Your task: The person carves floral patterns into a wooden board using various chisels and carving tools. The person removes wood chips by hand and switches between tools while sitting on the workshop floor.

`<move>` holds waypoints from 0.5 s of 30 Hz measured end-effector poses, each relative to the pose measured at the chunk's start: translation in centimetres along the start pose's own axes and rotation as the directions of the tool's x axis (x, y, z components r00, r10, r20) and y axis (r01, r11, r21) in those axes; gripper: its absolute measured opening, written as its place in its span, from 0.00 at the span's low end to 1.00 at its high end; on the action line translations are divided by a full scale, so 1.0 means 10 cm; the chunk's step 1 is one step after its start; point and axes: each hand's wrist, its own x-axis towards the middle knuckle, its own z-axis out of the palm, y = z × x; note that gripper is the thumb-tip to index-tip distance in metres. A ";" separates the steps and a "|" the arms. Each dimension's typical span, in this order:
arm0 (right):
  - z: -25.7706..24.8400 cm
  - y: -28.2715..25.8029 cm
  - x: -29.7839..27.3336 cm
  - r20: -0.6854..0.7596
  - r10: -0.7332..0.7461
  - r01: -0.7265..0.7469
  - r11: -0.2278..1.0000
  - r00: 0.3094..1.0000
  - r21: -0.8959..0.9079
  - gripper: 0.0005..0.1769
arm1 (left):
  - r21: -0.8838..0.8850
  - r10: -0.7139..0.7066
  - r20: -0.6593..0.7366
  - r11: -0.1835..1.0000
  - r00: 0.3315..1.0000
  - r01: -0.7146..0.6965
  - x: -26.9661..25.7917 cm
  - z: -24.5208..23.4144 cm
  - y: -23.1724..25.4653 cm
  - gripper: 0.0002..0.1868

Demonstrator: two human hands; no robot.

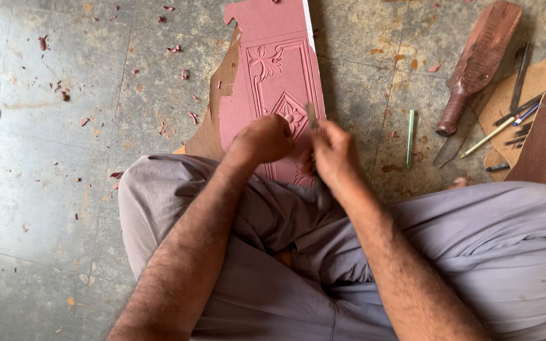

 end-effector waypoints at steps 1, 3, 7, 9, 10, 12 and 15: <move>0.04 0.05 -0.05 0.010 0.014 -0.015 0.999 1.000 0.048 0.18 | -0.140 0.023 0.001 0.990 1.000 -0.023 0.01 -0.02 -0.02 0.11; 0.11 0.18 -0.08 0.034 0.043 -0.048 0.989 0.998 0.139 0.23 | -0.303 0.007 0.040 0.953 0.999 0.006 0.06 -0.05 -0.01 0.15; 0.12 0.33 0.01 0.016 -0.199 0.187 0.942 0.980 0.278 0.23 | -0.401 -0.048 0.123 0.911 0.991 0.094 0.23 -0.08 0.09 0.16; 0.12 0.31 0.03 -0.031 0.019 -0.008 0.946 0.999 0.325 0.26 | -0.455 -0.052 0.129 0.884 0.990 0.106 0.29 -0.09 0.09 0.14; 0.13 0.29 0.04 -0.031 0.035 -0.022 0.935 0.999 0.355 0.25 | -0.483 -0.067 0.139 0.867 0.988 0.127 0.32 -0.10 0.08 0.15; 0.15 0.24 0.05 -0.031 0.067 -0.048 0.909 0.997 0.413 0.25 | -0.522 -0.089 0.162 0.838 0.983 0.162 0.38 -0.11 0.05 0.16; 0.14 0.17 0.06 0.009 0.126 -0.121 0.927 0.992 0.356 0.24 | -0.555 -0.100 0.183 0.811 0.978 0.186 0.44 -0.09 0.02 0.16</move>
